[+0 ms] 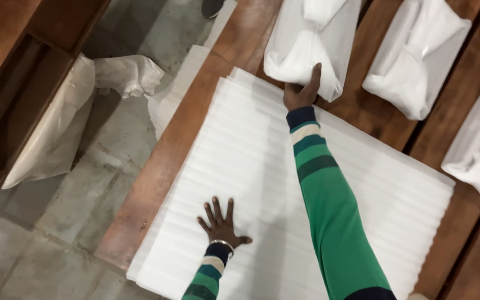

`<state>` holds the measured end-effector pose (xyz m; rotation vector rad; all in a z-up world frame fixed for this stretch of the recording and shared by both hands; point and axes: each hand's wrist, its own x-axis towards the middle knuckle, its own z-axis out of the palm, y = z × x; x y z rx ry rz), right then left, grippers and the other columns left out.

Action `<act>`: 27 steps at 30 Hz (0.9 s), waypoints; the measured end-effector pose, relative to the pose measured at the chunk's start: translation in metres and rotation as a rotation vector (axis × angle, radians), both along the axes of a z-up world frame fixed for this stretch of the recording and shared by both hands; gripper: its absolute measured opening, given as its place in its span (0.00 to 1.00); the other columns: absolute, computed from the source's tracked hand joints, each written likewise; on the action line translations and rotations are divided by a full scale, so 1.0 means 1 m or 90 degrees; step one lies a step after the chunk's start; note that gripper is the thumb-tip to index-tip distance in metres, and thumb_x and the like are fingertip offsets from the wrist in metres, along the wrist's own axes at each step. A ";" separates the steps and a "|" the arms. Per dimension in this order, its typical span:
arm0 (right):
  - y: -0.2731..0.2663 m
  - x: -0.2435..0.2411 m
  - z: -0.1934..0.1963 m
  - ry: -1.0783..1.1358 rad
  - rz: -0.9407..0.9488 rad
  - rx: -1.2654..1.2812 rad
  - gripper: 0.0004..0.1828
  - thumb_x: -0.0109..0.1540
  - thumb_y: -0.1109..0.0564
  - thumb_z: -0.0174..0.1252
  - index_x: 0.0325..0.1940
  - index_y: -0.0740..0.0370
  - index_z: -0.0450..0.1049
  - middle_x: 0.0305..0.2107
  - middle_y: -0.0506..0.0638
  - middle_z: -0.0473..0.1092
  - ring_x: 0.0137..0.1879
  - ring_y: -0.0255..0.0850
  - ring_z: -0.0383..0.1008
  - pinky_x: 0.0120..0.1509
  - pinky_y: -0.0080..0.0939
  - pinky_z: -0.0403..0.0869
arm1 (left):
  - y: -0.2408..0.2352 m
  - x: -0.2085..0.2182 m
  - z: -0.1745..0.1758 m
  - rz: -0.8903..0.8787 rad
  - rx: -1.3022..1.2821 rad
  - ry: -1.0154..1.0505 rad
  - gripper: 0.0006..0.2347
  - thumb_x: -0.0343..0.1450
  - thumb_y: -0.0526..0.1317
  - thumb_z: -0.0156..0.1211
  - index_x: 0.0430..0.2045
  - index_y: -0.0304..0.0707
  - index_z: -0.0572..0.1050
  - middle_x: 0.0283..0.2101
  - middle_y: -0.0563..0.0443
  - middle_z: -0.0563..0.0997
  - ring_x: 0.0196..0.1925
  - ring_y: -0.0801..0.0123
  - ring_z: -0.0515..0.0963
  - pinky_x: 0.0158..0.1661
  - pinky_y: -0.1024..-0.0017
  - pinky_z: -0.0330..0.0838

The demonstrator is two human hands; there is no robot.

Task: Wrapping wooden furniture legs in foam sheets and securing them with tape.

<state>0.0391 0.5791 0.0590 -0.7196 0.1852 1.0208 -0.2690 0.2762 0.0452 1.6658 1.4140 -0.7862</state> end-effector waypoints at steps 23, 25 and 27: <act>-0.629 0.001 -0.027 -0.855 -0.035 -0.835 0.27 0.61 0.59 0.66 0.64 0.56 0.70 0.56 0.51 0.71 0.55 0.47 0.71 0.58 0.46 0.71 | -0.025 -0.023 -0.120 -0.027 0.327 -0.039 0.73 0.34 0.76 0.63 0.76 0.64 0.28 0.76 0.32 0.17 0.76 0.31 0.15 0.63 0.16 0.22; -0.703 0.037 -0.035 -0.897 -0.087 -0.947 0.31 0.59 0.59 0.67 0.66 0.56 0.68 0.59 0.52 0.68 0.60 0.52 0.67 0.64 0.53 0.67 | -0.020 -0.020 -0.123 -0.029 0.347 -0.052 0.73 0.34 0.76 0.63 0.76 0.63 0.28 0.77 0.33 0.18 0.77 0.32 0.16 0.64 0.16 0.22; -0.773 0.069 -0.051 -0.966 -0.073 -1.153 0.42 0.54 0.57 0.70 0.70 0.67 0.61 0.60 0.61 0.63 0.67 0.63 0.59 0.72 0.68 0.56 | -0.018 -0.019 -0.121 -0.036 0.386 -0.013 0.71 0.36 0.74 0.64 0.78 0.62 0.30 0.78 0.34 0.19 0.79 0.36 0.19 0.68 0.22 0.24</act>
